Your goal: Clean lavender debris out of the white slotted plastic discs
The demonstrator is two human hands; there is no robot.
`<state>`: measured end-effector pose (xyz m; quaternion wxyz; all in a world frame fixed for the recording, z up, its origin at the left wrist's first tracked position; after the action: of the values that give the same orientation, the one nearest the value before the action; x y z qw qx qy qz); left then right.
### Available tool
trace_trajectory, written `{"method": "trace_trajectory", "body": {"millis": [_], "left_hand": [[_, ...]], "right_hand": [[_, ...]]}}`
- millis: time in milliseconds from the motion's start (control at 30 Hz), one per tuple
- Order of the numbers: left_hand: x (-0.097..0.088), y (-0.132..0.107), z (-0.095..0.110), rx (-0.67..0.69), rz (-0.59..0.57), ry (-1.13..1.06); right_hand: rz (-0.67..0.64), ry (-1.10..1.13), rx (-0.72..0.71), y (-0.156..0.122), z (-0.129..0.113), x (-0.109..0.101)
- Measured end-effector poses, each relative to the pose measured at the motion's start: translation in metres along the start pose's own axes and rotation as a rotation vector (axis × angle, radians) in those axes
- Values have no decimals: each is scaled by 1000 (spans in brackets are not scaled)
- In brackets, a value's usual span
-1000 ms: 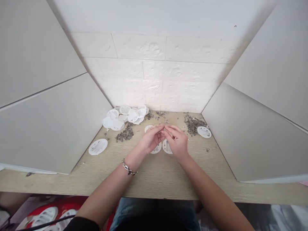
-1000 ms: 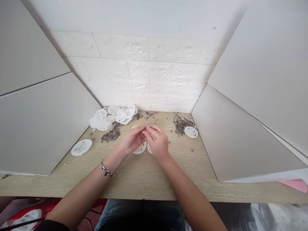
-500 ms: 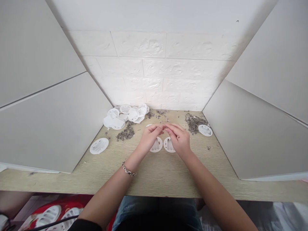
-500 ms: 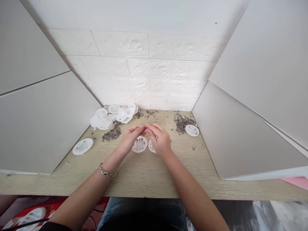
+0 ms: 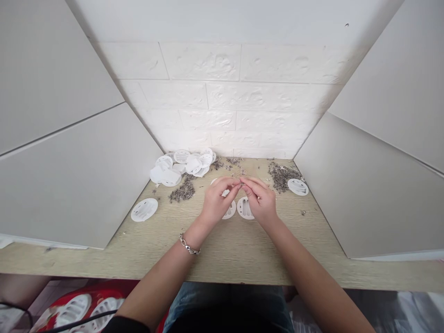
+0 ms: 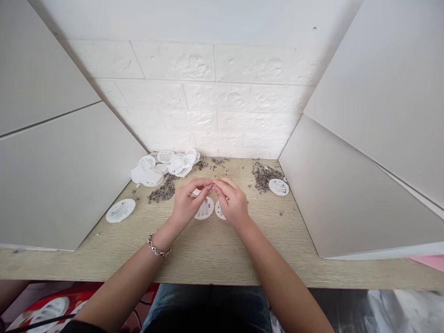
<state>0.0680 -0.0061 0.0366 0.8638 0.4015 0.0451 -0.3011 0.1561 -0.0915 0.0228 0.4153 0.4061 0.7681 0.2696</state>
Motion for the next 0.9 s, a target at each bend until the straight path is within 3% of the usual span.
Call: {"method": "trace_trajectory", "body": {"millis": [100, 233, 500, 667, 800, 900], "left_hand": [[-1, 0, 1, 2, 6, 20], [3, 0, -7, -120, -33, -41], [11, -5, -35, -377, -58, -340], [15, -5, -42, -473, -80, -512], [18, -7, -44, -569, -48, -647], [19, -8, -46, -608, 13, -692]], "right_hand": [[-5, -4, 11, 0, 0, 0], [-20, 3, 30, 0, 3, 2], [-56, 28, 48, 0, 4, 7], [-51, 69, 55, 0, 2, 8], [-62, 149, 147, 0, 7, 11], [-71, 300, 307, -1, 17, 14]]}}
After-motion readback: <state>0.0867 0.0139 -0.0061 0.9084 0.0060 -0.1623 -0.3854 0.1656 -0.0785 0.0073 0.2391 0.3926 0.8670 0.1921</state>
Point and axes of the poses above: each hand's wrist, its own y-axis towards the middle knuckle, its own x-axis out of the palm, z = x × y, the point moved 7 cm from there along y, towards the middle knuckle, and after that the axes turned 8 degrees about -y, right-handed, at the moved point
